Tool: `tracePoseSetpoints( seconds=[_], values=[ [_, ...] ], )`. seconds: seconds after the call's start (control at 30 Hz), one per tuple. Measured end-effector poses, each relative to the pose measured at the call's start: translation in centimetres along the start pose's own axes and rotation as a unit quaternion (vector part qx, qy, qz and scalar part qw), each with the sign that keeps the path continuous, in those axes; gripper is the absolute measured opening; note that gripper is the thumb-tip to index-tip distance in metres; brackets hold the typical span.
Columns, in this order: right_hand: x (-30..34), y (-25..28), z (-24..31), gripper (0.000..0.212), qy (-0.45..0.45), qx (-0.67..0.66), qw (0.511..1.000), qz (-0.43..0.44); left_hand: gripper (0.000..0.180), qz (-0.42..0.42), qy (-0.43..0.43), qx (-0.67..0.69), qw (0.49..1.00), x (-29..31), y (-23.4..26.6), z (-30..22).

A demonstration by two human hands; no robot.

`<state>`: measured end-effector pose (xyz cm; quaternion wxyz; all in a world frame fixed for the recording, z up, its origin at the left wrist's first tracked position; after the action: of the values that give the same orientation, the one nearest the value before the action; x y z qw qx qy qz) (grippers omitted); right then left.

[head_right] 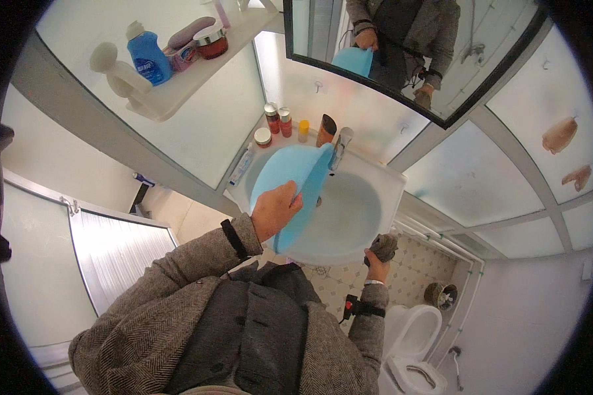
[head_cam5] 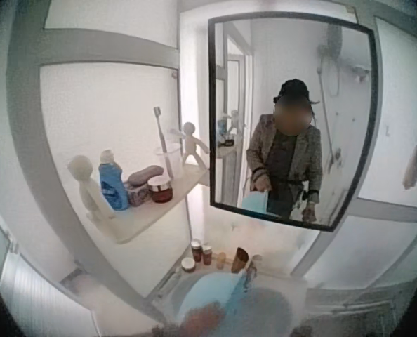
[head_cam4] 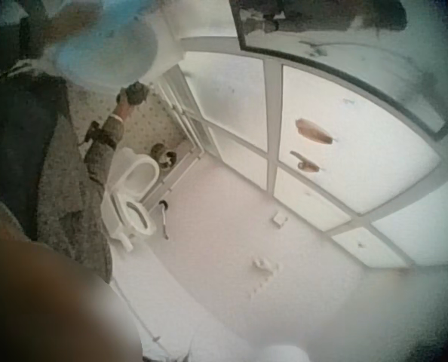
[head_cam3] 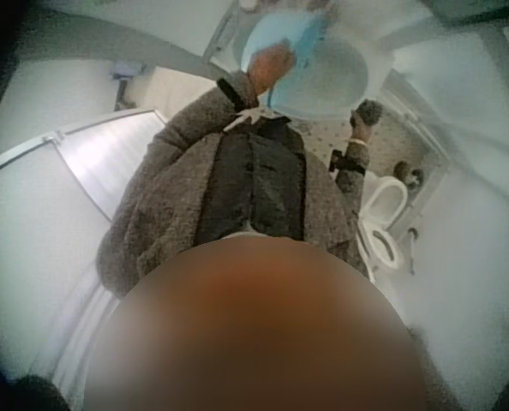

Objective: The person wrings a cloth in a blue basin at a bathroom sink, then carries the cloth into a bedroom and wipes the tiled floor in multiple passes. The person moves around furniture and repeatedly wipes different floor areas with the cloth.

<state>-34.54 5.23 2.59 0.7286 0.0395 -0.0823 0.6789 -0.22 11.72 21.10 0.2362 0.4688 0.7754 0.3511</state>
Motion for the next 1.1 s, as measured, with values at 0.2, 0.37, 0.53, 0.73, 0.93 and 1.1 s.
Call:
tracePoseSetpoints(
  seconds=[0.2,0.37,0.53,0.73,0.93,1.1],
  values=[
    [-1.6,-1.9,0.4,0.043,0.027,0.008,0.999,0.019,0.018,-0.012,-0.019,-0.041,0.999,-0.1,-1.0,-1.3],
    [-2.7,-2.8,0.8,0.031,0.030,0.042,0.998,0.043,0.019,-0.003,-0.008,-0.033,0.999,-0.4,-0.8,-1.7],
    [-3.3,-3.5,1.1,0.031,0.025,0.024,0.997,0.063,0.022,-0.044,0.069,-0.011,0.997,-1.9,0.7,1.3],
    [-3.5,-4.6,0.9,0.039,0.020,-0.002,0.995,0.102,0.024,0.057,0.286,0.293,0.911,-2.0,-0.1,10.6],
    [-2.9,-7.4,1.6,0.045,0.029,0.019,0.991,0.130,0.040,0.136,0.374,0.397,0.827,1.5,-4.5,14.9],
    [-1.3,-10.6,3.1,0.057,0.069,0.093,0.961,0.250,0.049,0.189,0.390,0.289,0.853,3.6,-2.8,15.8]
  ],
)
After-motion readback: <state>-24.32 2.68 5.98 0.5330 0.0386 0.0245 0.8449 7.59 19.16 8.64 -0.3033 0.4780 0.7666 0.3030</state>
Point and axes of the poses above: each hand's wrist, its own x-axis away from the middle knuckle, its own y-axis out of the back of the hand, z = x × y, the point moved 1 cm from there along -x, towards the middle knuckle, and after that the axes turned 15 degrees about y, right-handed, at the moved point
